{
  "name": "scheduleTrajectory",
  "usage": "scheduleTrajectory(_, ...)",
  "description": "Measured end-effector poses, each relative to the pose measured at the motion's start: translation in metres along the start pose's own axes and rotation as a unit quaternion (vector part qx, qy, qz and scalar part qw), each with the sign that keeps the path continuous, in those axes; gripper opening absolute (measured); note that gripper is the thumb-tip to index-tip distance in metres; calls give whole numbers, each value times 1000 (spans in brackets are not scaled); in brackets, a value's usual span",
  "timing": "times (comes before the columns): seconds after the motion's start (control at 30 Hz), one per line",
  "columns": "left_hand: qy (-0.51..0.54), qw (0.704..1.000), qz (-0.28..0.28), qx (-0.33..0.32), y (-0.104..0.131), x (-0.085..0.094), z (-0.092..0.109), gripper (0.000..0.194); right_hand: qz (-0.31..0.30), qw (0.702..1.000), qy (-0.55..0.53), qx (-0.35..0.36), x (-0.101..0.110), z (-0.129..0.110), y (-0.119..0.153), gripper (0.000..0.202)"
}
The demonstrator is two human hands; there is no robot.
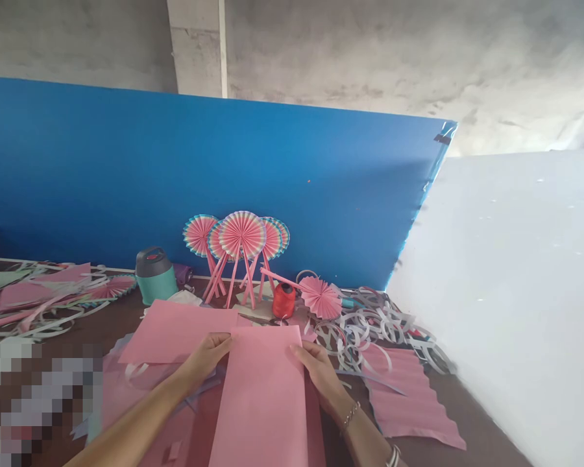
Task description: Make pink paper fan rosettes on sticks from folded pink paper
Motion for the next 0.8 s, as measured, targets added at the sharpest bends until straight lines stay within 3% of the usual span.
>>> scheduleTrajectory(0.33, 1, 1000, -12, -21, 0, -1, 2, 43, 53, 998, 21, -2, 5, 1, 0, 29)
scheduleTrajectory(0.6, -24, 999, -17, -23, 2, -4, 9, 47, 59, 998, 12, -13, 2, -2, 4, 29)
scheduleTrajectory(0.8, -45, 999, -14, -24, 0, -1, 4, 48, 60, 998, 16, -9, 3, 0, 2, 33)
Point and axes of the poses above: each hand's wrist, its own y-axis away from the middle knuckle, its own x-axis out of the back of the hand, z = x × y, the point moved 3 cm from there along -y, towards the middle knuckle, and after that the axes turned 14 degrees about -x, right-handed, at the moved point
